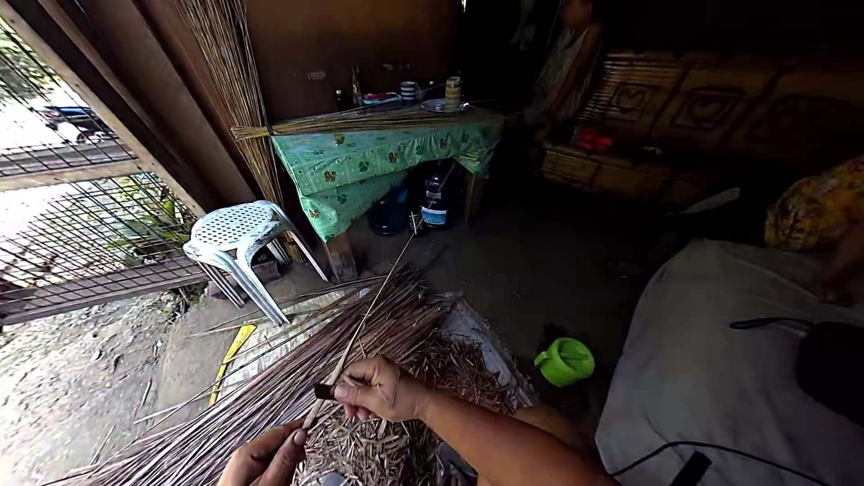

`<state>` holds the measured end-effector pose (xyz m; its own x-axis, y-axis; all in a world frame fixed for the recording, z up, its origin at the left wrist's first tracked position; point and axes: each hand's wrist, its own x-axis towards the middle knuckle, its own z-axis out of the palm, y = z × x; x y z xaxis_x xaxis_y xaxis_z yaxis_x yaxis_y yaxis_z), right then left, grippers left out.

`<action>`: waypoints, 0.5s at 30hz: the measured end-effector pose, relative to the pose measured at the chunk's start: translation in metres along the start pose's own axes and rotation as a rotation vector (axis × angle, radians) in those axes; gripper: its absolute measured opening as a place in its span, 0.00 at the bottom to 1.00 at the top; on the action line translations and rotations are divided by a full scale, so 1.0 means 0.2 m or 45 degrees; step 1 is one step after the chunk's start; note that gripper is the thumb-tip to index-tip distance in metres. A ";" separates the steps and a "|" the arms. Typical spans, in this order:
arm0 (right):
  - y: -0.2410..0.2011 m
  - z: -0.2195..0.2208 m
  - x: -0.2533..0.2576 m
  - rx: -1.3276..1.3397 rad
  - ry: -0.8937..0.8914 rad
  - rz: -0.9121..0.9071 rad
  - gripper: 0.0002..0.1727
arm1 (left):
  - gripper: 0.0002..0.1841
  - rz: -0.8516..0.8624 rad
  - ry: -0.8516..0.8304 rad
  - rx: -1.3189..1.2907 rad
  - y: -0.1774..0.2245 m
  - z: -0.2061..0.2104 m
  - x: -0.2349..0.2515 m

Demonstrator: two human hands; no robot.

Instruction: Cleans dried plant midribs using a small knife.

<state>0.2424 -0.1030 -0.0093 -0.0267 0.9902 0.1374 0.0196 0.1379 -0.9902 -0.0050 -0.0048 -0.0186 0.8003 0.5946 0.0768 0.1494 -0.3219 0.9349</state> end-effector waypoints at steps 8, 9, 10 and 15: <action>-0.02 -0.04 0.01 -0.138 0.122 -0.202 0.18 | 0.17 -0.017 -0.028 -0.087 0.03 0.00 0.00; -0.02 -0.05 0.01 -0.144 0.146 -0.223 0.18 | 0.16 -0.015 -0.031 -0.092 0.04 0.00 0.00; -0.02 -0.06 0.01 -0.150 0.170 -0.249 0.17 | 0.16 -0.013 -0.033 -0.095 0.03 0.00 0.00; -0.02 -0.12 0.02 -0.161 0.263 -0.315 0.16 | 0.16 -0.006 -0.032 -0.108 0.01 -0.01 -0.01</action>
<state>0.2659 -0.0991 -0.0040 0.1567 0.9084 0.3876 0.1621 0.3635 -0.9174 -0.0074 -0.0055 -0.0161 0.8142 0.5769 0.0646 0.1044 -0.2551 0.9613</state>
